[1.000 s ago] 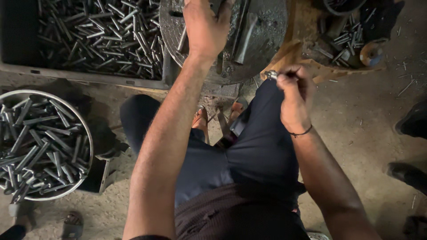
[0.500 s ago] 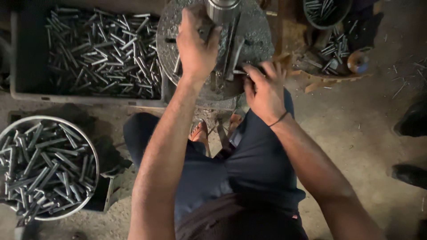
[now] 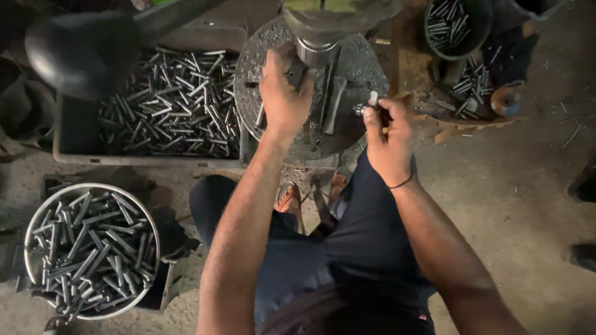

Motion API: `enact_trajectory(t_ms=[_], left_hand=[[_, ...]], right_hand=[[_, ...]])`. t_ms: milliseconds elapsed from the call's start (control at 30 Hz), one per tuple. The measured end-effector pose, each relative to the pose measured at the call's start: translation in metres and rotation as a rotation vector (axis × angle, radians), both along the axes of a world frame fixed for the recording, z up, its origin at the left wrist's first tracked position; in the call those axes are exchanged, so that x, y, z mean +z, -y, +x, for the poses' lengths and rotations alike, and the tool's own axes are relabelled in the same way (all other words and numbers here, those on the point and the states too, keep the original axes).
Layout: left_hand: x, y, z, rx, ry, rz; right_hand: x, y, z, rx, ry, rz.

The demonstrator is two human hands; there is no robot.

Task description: The person repeatedly picks up metal rods from a bin, positions them under a drill press, and operates the machine to drill holes. The person then removes the rods and places them into a container.

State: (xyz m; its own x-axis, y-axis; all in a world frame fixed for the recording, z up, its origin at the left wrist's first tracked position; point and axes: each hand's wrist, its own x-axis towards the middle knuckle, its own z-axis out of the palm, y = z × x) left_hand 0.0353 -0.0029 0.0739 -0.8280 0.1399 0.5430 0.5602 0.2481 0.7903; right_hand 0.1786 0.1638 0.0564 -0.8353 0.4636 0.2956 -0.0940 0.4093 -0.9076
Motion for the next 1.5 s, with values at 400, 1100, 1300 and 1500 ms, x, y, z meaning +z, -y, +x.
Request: enact_trajectory(t_ms=[400,1100,1300,1500], left_hand=[[0.005,0.000,0.000,-0.012,0.024,0.012],[0.002,-0.002,-0.007,0.133,0.135,-0.106],[0.009,-0.003,-0.008,0.099,0.052,-0.044],[0.011,-0.005,-0.008,0.038,0.157,-0.004]], right_hand=[[0.029,-0.009,-0.028,-0.032,-0.006,0.567],[0.020,0.016,-0.050,0.014,0.275,0.126],[0.004,-0.018,-0.039,0.294,0.117,-1.329],[0.051,-0.010,-0.021,0.038,0.022,-0.997]])
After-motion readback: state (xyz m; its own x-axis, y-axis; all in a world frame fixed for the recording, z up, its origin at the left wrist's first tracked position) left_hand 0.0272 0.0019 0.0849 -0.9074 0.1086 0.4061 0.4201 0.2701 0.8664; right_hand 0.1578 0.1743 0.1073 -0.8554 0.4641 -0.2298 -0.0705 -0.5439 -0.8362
